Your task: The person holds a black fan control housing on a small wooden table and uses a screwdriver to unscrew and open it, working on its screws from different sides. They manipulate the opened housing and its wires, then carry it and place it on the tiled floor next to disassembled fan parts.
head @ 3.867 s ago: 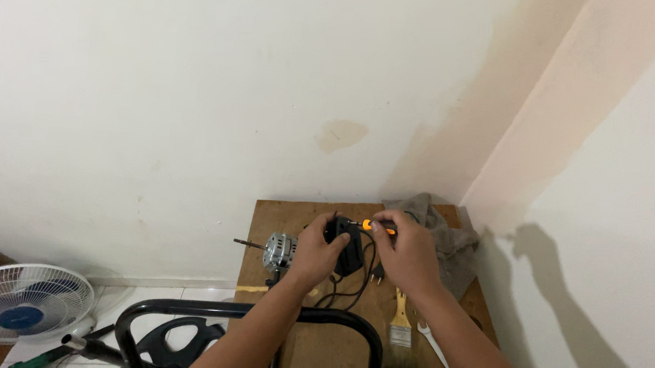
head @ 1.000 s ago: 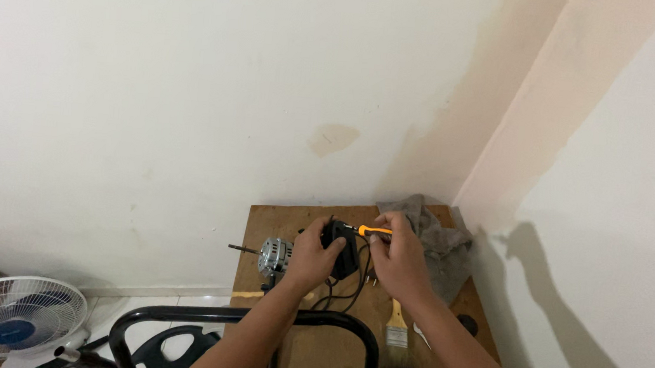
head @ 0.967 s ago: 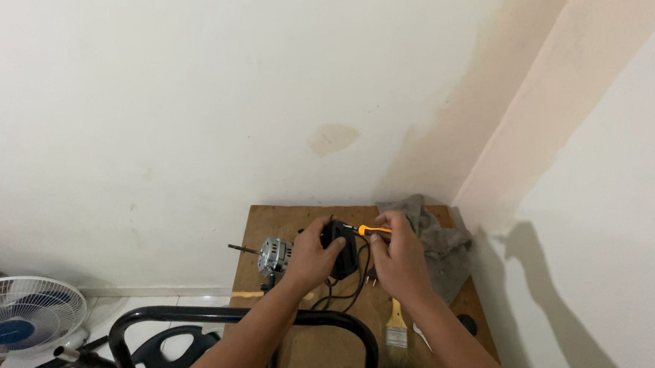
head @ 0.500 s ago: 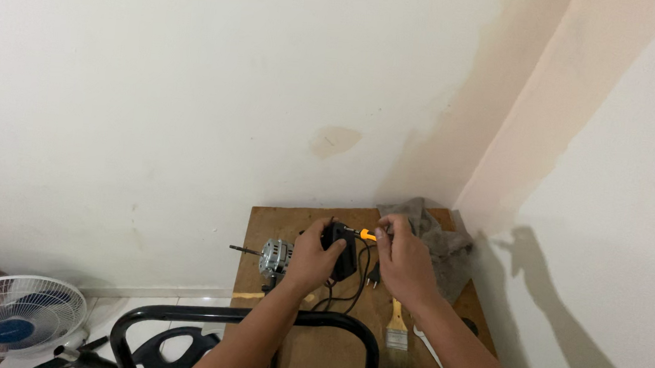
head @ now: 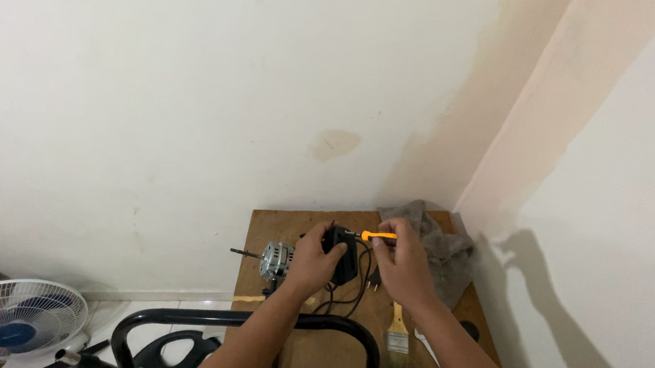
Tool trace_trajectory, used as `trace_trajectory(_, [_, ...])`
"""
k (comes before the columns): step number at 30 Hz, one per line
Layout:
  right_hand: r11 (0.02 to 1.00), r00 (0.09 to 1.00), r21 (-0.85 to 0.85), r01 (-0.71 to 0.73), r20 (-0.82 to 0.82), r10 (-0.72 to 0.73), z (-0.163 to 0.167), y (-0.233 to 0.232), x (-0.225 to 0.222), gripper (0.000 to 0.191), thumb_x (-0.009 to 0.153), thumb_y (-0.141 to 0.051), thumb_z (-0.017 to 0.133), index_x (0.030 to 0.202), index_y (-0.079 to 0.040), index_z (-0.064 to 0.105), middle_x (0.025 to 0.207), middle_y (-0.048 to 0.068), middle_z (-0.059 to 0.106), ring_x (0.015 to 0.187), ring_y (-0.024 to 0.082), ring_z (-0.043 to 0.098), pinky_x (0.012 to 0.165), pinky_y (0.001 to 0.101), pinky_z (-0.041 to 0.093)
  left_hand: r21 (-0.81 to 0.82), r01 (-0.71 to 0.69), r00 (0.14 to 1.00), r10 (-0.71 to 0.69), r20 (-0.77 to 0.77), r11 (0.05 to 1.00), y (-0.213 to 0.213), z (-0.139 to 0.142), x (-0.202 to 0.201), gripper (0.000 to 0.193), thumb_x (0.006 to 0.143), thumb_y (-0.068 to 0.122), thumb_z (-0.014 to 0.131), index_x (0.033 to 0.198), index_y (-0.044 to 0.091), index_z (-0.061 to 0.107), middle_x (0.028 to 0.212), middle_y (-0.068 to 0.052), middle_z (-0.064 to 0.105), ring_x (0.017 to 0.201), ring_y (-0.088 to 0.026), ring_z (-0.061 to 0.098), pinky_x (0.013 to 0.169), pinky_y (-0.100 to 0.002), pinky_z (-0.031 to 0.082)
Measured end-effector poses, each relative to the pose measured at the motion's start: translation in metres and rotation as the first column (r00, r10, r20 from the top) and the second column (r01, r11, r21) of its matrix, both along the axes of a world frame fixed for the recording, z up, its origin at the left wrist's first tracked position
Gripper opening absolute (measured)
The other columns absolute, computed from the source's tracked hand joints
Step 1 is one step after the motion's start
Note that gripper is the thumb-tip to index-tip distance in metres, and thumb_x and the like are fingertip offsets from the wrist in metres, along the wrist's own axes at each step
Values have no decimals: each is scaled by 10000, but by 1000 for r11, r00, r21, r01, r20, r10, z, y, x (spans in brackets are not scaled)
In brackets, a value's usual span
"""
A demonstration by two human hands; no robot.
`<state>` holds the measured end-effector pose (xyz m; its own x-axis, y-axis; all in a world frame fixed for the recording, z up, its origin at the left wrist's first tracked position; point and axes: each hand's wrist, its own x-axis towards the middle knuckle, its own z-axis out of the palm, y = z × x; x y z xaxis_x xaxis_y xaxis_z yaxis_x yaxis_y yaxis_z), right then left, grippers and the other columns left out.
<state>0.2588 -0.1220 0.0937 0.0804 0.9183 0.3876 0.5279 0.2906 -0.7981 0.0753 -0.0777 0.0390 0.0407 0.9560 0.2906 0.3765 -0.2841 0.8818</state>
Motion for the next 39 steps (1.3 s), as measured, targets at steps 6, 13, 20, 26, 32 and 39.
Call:
trace_trajectory(6, [991,995,109,-83,-42,88,-4,0,5,269,945,-142,576,1185,-25,542,1043,120,646,876,229,698,729,374,552,-37,-13,999,11,-41,999,-2,3,2,470,828,152,760,1260,25,628,1106,-188,743,1045,-328,729,901,-392,561])
trace_trajectory(13, [988,995,-156,-3,100,19,3,0,5,203,1040,-201,550,1189,-73,600,953,120,721,847,269,707,756,401,534,-55,0,999,-2,-42,999,0,2,2,490,827,163,760,1274,19,623,1124,-190,743,1071,-330,725,924,-397,554])
trace_trajectory(20, [996,998,67,-56,-15,57,-3,3,5,206,1001,-160,557,1150,-19,569,1023,147,718,951,290,731,792,396,558,-53,14,999,-16,-31,998,-2,3,2,487,838,165,748,1286,24,618,1140,-183,737,1077,-316,726,925,-390,556])
trace_trajectory(26, [996,998,84,-44,-50,48,-9,1,6,249,957,-127,587,1176,-15,546,1044,167,715,961,300,734,800,401,562,-64,20,998,-23,-53,998,-4,4,1,486,837,169,750,1283,27,619,1121,-182,743,1068,-318,729,920,-387,556])
trace_trajectory(32, [1000,1000,-30,4,-19,-4,-6,0,5,233,997,-194,594,1172,-42,571,996,129,729,901,265,743,763,381,558,-35,35,996,-38,-84,999,-3,3,1,484,837,169,759,1280,27,622,1125,-180,743,1072,-322,723,919,-390,552])
trace_trajectory(39, [973,1000,-228,31,7,-30,3,-5,5,242,964,-188,608,1162,-49,590,845,140,692,698,284,680,654,401,521,-38,22,995,-26,-97,999,-3,3,1,477,825,161,763,1265,27,636,1123,-184,745,1078,-333,720,917,-396,555])
